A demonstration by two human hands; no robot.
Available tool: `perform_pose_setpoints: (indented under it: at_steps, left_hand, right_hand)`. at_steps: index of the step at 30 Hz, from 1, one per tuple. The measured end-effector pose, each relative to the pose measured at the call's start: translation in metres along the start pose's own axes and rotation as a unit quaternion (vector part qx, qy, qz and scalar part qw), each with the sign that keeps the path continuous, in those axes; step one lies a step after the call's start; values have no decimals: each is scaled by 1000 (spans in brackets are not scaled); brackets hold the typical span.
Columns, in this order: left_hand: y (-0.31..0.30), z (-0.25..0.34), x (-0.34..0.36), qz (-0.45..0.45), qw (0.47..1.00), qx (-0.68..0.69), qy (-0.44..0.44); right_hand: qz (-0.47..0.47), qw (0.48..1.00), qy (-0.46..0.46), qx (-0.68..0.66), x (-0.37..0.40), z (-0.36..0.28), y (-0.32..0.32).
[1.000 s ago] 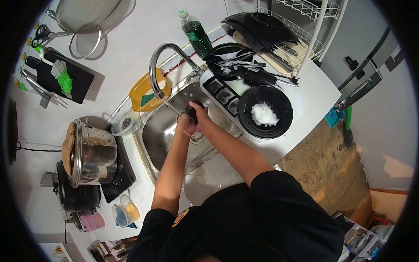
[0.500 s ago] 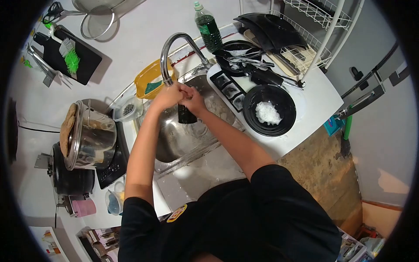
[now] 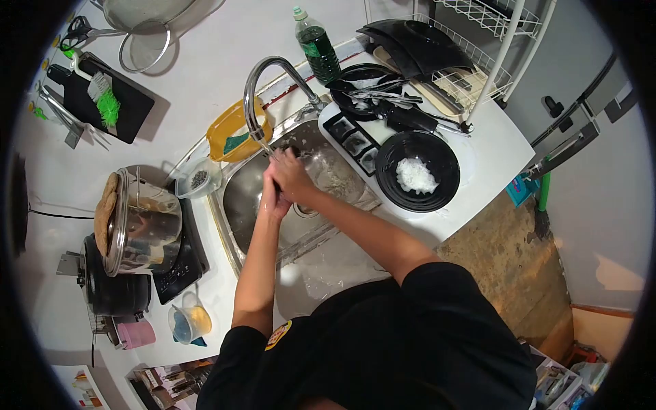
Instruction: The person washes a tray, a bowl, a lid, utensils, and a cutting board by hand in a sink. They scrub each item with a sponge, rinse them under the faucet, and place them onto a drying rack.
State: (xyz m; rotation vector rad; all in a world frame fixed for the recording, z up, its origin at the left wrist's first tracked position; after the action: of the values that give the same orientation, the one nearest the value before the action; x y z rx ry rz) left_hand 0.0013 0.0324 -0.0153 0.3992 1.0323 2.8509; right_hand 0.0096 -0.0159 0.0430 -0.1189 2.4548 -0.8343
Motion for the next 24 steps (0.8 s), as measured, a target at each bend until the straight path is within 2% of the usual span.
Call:
perform_pose_setpoints:
  at_steps: [2, 4, 5, 7, 9, 10, 11, 12, 13, 14, 15, 17, 18, 19, 20, 21, 22, 24]
  left_hand:
    - [2, -4, 17, 22, 998, 59, -21]
    - [11, 0, 32, 56, 996, 70, -22]
    - [12, -6, 32, 34, 996, 72, -49]
    - [12, -18, 34, -9, 992, 78, -101]
    - [20, -11, 39, 1, 991, 89, -99]
    - [16, -9, 38, 3, 990, 99, -101]
    - [15, -8, 37, 5, 989, 111, -102]
    - [11, -1, 34, 67, 988, 128, -57]
    - [19, 7, 37, 91, 988, 125, -27]
    - [14, 7, 35, 83, 989, 125, -16]
    - [7, 8, 31, 74, 989, 126, -2]
    - [5, -3, 33, 21, 990, 117, -80]
    - [4, -9, 37, -5, 987, 112, -117]
    - [14, -7, 42, -20, 981, 140, -130]
    - [30, -3, 51, -36, 975, 168, -143]
    - [45, 1, 57, -54, 967, 195, -156]
    - [47, 5, 56, -46, 973, 160, -160]
    - [28, 13, 45, 48, 988, 94, -114]
  right_hand:
    - [2, 997, 18, -78, 13, -22, -7]
    - [27, 994, -85, 68, 11, -29, -15]
    - [39, 980, -137, 140, 7, -29, -15]
    - [34, 990, -87, 101, -14, 1, -13]
    - [47, 995, -70, 58, -25, 23, -11]
    - [80, 982, -78, 154, -22, 7, -18]
    - [74, 982, -97, 141, -16, -14, -23]
    - [69, 983, -117, 127, -8, -40, -29]
    - [62, 982, -136, 113, 2, -62, -30]
    - [98, 986, -132, 5, 12, -71, -41]
    - [99, 982, -155, 31, 11, -75, -47]
    - [103, 972, -194, 79, 4, -71, -58]
    - [-38, 981, -104, 157, -20, -42, -37]
    - [-92, 990, 49, 98, -37, 4, -24]
    - [-94, 979, 171, -55, -37, 32, -31]
    - [-90, 932, 286, -205, -29, 56, -32]
    - [-1, 944, 255, -209, -29, 51, -41]
    - [173, 945, 181, -209, -7, 37, -43]
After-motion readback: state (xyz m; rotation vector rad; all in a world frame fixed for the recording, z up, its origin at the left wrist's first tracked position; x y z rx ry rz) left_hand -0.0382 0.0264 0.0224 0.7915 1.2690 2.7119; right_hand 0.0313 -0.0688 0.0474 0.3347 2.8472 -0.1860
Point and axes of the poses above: each hand's wrist, its own x-axis away from the middle knuckle, its own y-axis out of the palm, z = x × y, the point moved 10 cm from there along -x, towards the middle knuckle, and after that the axes turned 7 degrees about y, right-handed, at the moved point
